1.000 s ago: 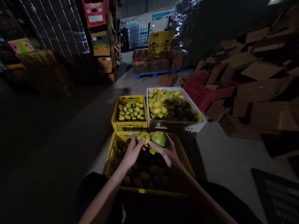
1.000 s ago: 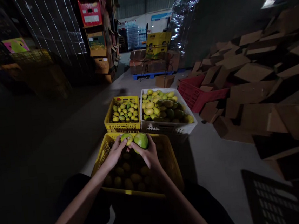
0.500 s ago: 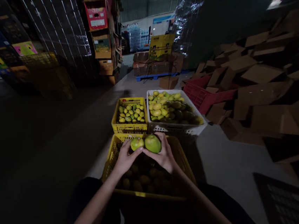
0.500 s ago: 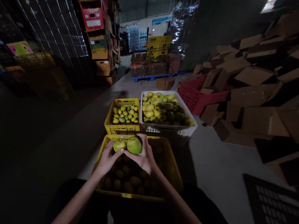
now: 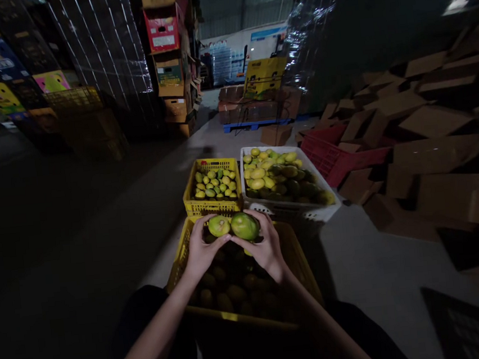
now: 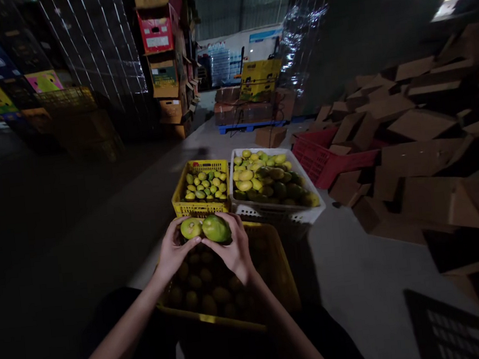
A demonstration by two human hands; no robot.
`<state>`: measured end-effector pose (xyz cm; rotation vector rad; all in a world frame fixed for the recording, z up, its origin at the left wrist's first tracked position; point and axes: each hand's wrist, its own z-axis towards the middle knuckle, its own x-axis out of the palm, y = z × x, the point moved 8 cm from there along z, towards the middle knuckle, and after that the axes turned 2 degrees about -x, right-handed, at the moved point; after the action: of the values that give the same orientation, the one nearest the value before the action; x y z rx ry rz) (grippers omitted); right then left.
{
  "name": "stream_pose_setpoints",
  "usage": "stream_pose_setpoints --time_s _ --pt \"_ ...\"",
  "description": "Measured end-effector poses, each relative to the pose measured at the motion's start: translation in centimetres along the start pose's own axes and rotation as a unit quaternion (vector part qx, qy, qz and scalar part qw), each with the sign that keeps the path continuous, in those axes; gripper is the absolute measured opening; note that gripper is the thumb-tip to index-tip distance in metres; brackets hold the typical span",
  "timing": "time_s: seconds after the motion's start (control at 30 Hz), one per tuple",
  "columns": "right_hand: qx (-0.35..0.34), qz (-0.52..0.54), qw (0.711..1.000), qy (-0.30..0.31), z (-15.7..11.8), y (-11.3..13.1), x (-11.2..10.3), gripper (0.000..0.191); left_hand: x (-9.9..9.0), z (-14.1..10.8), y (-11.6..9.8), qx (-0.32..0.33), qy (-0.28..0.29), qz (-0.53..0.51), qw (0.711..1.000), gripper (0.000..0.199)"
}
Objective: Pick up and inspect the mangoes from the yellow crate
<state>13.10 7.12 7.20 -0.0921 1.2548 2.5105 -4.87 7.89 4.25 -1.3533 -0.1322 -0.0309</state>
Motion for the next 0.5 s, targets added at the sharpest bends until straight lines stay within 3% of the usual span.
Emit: stream_pose_setpoints --time_s 0.13,0.27,0.4,0.5 --pt "0.039 0.076 0.996 -0.028 -0.3 -0.8 -0.1 0.064 -0.2 0.0 -0.2 0.021 -0.016 0.007 1.0 0.05" --pt "0.084 0.12 0.989 -0.017 -0.2 -0.9 0.0 0.059 -0.2 0.1 -0.4 0.017 -0.023 -0.018 0.999 0.048" --pt "0.133 0.161 0.978 -0.009 -0.3 -1.4 -0.2 0.054 -0.1 0.4 -0.2 -0.029 -0.016 -0.064 0.997 0.046" --pt "0.217 0.238 0.946 0.03 -1.1 -2.7 0.6 0.049 0.0 0.6 0.3 -0.07 -0.003 -0.1 0.993 0.044"
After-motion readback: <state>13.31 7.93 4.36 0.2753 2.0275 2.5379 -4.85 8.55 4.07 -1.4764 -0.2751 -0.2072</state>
